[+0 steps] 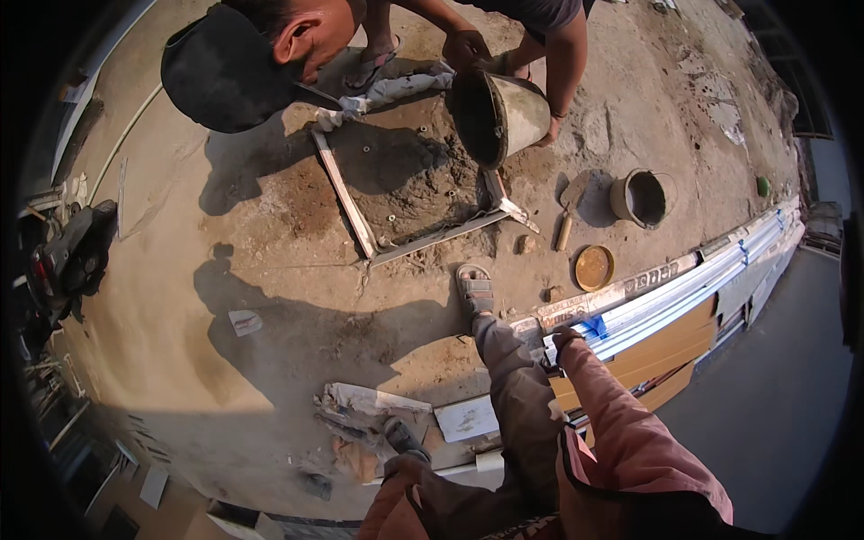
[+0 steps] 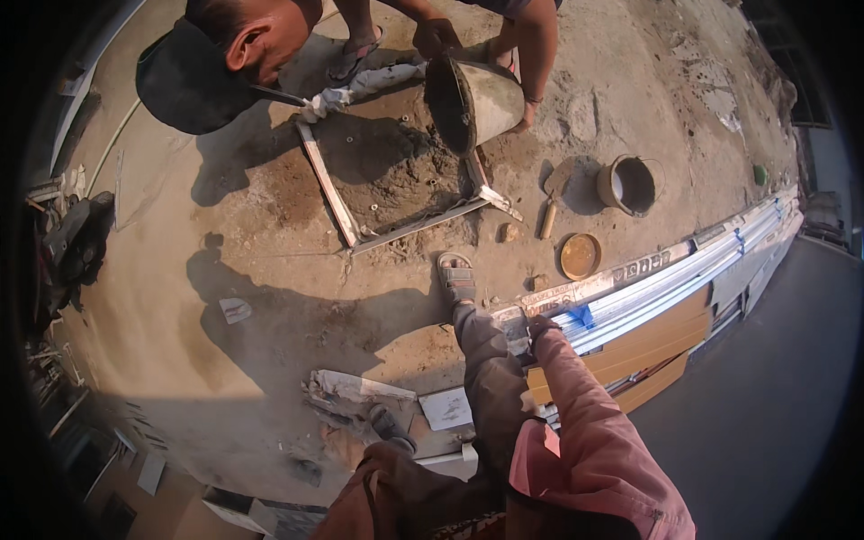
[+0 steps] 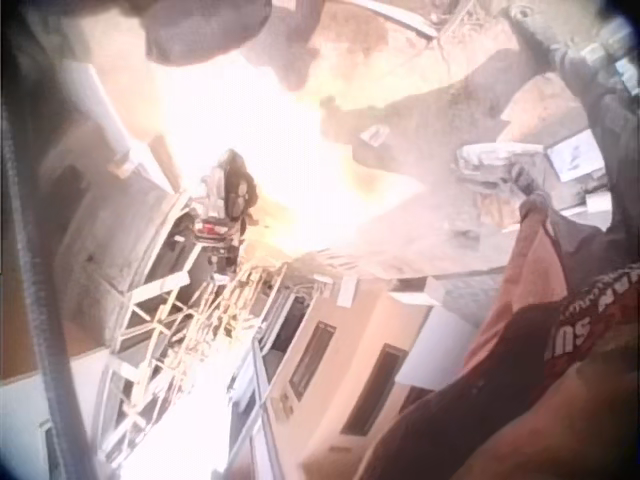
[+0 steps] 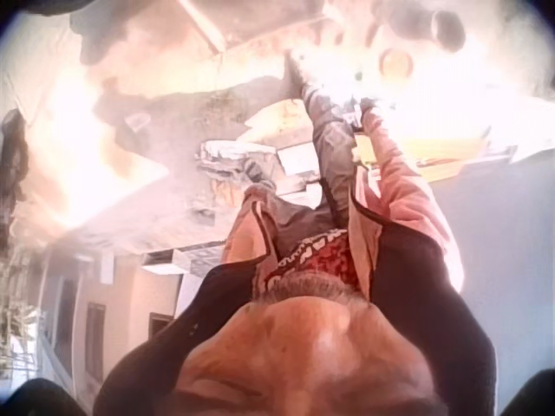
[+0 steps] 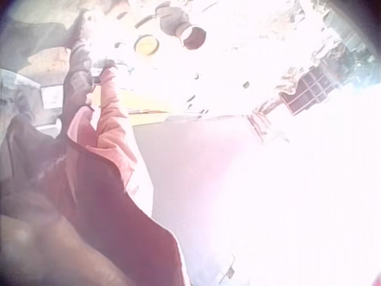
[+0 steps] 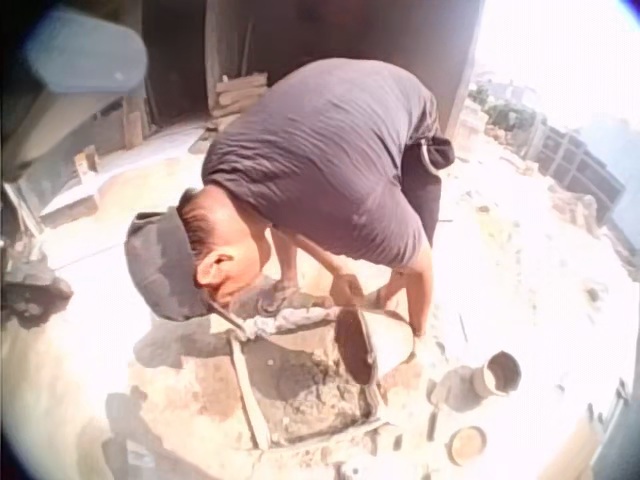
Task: The person levels a wet concrete mixture inside a wooden frame using a trowel, smoothing the surface and pushing material into the corners.
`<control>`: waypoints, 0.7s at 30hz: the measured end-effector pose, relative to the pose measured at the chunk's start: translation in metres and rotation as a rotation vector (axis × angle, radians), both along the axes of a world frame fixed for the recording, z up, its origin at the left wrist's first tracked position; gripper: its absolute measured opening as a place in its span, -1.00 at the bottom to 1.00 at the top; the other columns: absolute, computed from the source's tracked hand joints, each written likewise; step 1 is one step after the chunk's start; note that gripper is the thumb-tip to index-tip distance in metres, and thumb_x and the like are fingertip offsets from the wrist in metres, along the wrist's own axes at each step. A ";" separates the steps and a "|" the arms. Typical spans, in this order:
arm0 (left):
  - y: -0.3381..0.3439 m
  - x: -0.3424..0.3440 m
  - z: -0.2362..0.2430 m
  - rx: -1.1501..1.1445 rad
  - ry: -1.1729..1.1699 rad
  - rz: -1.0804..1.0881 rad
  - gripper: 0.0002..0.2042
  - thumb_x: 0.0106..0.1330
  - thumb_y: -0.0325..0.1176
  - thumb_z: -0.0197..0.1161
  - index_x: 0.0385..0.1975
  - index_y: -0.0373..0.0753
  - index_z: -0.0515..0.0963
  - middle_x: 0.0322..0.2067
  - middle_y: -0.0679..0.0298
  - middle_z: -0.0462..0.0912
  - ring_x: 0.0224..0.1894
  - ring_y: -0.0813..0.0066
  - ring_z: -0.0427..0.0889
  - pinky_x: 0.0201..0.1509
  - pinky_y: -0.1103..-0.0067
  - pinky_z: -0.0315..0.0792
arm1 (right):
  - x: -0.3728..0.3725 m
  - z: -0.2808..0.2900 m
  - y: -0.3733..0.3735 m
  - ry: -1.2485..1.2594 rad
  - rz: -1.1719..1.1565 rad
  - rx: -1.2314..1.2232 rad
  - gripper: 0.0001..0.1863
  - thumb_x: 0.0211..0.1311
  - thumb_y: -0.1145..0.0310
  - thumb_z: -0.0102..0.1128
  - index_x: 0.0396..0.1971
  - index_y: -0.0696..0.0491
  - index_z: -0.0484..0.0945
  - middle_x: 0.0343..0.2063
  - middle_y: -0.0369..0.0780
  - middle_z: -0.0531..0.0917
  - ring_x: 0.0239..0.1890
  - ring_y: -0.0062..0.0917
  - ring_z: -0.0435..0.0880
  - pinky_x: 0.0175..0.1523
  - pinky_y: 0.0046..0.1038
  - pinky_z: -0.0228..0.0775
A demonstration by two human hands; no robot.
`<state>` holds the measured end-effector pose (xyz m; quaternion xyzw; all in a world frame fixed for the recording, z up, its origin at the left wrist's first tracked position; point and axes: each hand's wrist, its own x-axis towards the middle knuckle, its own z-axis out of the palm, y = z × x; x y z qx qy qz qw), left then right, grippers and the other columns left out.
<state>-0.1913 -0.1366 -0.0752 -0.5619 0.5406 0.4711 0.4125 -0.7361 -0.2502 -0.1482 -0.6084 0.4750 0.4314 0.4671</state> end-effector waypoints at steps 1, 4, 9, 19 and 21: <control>-0.004 -0.009 0.001 0.005 -0.002 0.065 -0.56 0.16 -0.03 0.08 -0.03 -0.11 0.53 -0.02 0.08 0.55 0.11 0.15 0.45 0.25 0.29 0.24 | -0.012 -0.003 -0.020 0.036 -0.188 -0.041 -0.60 0.06 0.13 0.14 -0.07 -0.11 0.56 -0.03 -0.14 0.58 0.11 -0.30 0.47 0.21 -0.36 0.27; -0.077 -0.082 0.020 -0.027 0.138 0.317 -0.55 0.15 -0.05 0.12 0.00 -0.13 0.52 -0.04 0.06 0.57 0.07 0.14 0.50 0.21 0.33 0.29 | -0.069 -0.010 -0.038 0.281 -0.768 -0.146 -0.64 0.07 0.18 0.14 -0.09 -0.13 0.57 -0.09 -0.13 0.61 0.04 -0.27 0.53 0.14 -0.34 0.34; -0.222 -0.185 0.046 -0.226 0.491 0.620 -0.56 0.22 -0.15 0.13 0.04 -0.25 0.44 -0.03 -0.05 0.52 0.04 0.10 0.51 0.08 0.37 0.37 | -0.119 -0.069 -0.064 0.451 -1.038 -0.324 -0.64 0.07 0.21 0.15 -0.08 -0.10 0.54 -0.10 -0.16 0.61 0.03 -0.27 0.54 0.11 -0.32 0.36; -0.356 -0.219 -0.028 -0.397 0.651 0.246 -0.57 0.22 -0.24 0.17 0.07 -0.26 0.41 0.01 0.04 0.50 0.07 0.08 0.47 0.12 0.38 0.36 | -0.169 -0.205 -0.139 0.558 -1.062 -0.723 -0.41 0.06 0.11 0.17 0.07 0.08 0.33 -0.07 0.09 0.52 0.01 -0.02 0.47 0.14 -0.18 0.31; -0.395 -0.226 -0.040 -0.530 0.787 0.112 -0.54 0.21 -0.23 0.20 0.10 -0.25 0.38 0.00 0.05 0.51 0.05 0.07 0.47 0.10 0.37 0.36 | -0.227 -0.251 -0.132 0.646 -0.993 -0.939 -0.42 0.09 0.11 0.14 0.06 0.13 0.32 -0.01 0.09 0.48 0.06 -0.04 0.44 0.15 -0.20 0.29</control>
